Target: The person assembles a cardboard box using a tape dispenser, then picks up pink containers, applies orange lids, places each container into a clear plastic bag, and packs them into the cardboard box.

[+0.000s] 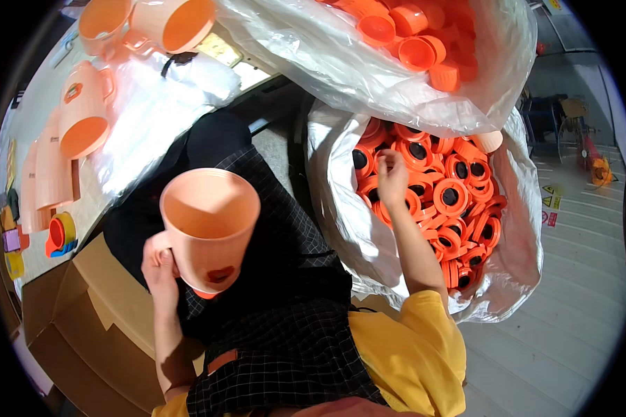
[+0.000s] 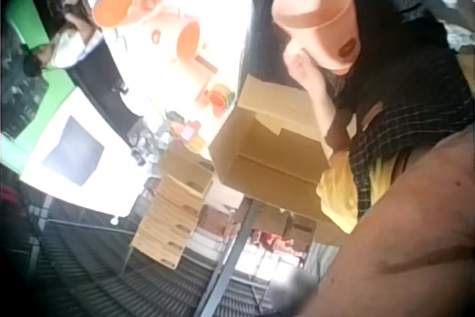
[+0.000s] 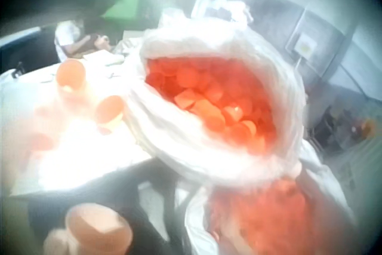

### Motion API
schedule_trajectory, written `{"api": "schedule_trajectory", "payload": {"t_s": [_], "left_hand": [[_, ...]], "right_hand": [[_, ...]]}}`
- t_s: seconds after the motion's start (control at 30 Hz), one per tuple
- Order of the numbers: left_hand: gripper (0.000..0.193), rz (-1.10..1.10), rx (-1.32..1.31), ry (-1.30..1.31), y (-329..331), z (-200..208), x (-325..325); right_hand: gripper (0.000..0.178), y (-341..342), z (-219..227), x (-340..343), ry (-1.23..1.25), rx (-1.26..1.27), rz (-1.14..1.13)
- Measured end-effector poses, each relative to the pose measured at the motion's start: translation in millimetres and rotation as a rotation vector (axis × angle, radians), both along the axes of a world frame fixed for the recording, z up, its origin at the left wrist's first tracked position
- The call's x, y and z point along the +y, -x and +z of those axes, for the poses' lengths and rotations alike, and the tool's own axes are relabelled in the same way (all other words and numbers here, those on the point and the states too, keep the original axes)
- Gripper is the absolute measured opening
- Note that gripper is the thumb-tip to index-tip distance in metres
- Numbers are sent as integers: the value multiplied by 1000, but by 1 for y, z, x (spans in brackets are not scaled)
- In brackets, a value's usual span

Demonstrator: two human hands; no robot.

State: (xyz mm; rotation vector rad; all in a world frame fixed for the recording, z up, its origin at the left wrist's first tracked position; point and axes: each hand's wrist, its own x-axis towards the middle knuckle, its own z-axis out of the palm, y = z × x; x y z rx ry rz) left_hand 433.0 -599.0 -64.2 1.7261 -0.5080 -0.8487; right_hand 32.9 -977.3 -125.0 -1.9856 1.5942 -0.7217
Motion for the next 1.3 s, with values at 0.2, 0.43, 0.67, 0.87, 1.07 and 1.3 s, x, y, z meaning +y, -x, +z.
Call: {"api": "schedule_trajectory", "payload": {"t_s": [0.2, 0.43, 0.67, 0.87, 1.07, 1.3], "left_hand": [[40, -164, -167, 76, 25, 65, -51], [38, -194, -32, -30, -1, 52, -40], [40, -153, -110, 50, 7, 61, -40], [40, -97, -210, 30, 8, 63, -18], [31, -147, -239, 158, 15, 57, -19], [34, -185, -191, 160, 14, 56, -20]], "right_hand": [[48, 76, -58, -56, 149, 1157, 40], [47, -25, 55, -13, 201, 341, 440], [38, -166, -1, 69, -587, -624, 144], [54, -165, 30, 123, -5, -166, 642], [47, -197, 75, 102, -469, -674, 381], [60, -223, 144, 97, 160, -369, 1329]]}}
